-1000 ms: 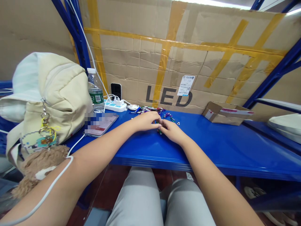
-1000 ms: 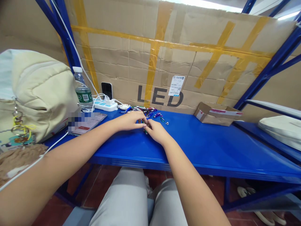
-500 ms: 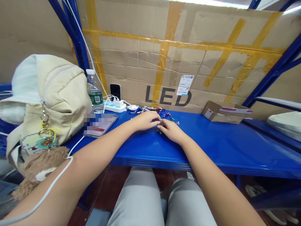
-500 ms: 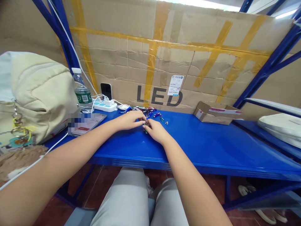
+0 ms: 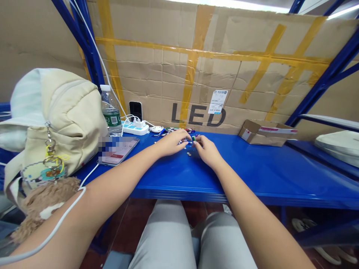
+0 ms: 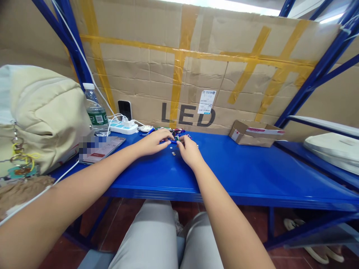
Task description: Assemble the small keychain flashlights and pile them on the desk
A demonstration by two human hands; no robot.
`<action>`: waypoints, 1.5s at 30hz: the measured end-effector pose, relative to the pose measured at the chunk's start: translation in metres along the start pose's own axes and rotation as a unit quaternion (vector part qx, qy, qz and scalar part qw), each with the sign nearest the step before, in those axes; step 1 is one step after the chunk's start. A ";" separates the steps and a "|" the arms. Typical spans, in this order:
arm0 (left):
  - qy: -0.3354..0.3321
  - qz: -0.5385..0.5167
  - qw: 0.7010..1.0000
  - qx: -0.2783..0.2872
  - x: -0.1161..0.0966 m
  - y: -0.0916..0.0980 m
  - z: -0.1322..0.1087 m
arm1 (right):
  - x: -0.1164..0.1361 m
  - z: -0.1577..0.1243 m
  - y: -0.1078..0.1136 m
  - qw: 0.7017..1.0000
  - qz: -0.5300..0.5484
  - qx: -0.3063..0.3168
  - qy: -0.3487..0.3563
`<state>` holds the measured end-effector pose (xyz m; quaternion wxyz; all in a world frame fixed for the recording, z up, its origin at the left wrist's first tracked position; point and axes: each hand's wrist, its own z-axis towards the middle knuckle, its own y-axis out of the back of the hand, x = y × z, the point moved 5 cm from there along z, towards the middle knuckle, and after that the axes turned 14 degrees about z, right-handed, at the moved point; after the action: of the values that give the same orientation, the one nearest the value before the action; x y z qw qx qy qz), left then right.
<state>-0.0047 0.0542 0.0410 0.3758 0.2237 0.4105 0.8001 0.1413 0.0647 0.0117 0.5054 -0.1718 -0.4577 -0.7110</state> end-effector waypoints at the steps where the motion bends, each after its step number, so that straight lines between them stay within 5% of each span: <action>1: 0.003 0.002 1.000 0.004 0.000 -0.001 0.000 | -0.003 0.001 0.004 1.000 0.010 -0.025 -0.011; 10: -0.050 0.047 0.992 0.106 -0.013 -0.030 0.001 | -0.016 0.005 0.022 0.984 0.064 -0.159 -0.051; 17: 0.133 0.174 0.973 0.068 0.045 -0.025 -0.004 | -0.013 0.002 0.031 0.971 0.088 -0.210 -0.073; 20: 0.155 0.186 0.968 0.073 0.059 -0.025 -0.008 | -0.013 0.000 0.039 0.959 0.091 -0.259 -0.066; 29: 0.078 0.156 0.979 0.103 0.037 -0.033 -0.004 | -0.024 -0.004 0.059 0.907 0.160 -0.387 -0.048; 32: 0.063 0.112 0.988 0.084 0.022 -0.029 -0.001 | -0.025 -0.002 0.055 0.922 0.156 -0.351 -0.046; 36: 0.098 -0.002 0.995 0.028 0.004 -0.023 0.005 | -0.008 0.004 0.029 0.978 0.126 -0.165 -0.019; 39: 0.127 -0.045 0.991 0.020 0.000 -0.022 0.007 | 0.003 0.003 0.010 0.990 0.131 -0.048 0.001; 45: 0.158 -0.071 0.985 0.009 0.011 -0.018 0.005 | -0.007 0.005 0.006 0.980 0.193 -0.047 -0.028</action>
<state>0.0001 0.0721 0.0293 0.3602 0.0679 0.4865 0.7930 0.1481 0.0722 0.0123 0.6114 -0.3003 -0.3964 -0.6155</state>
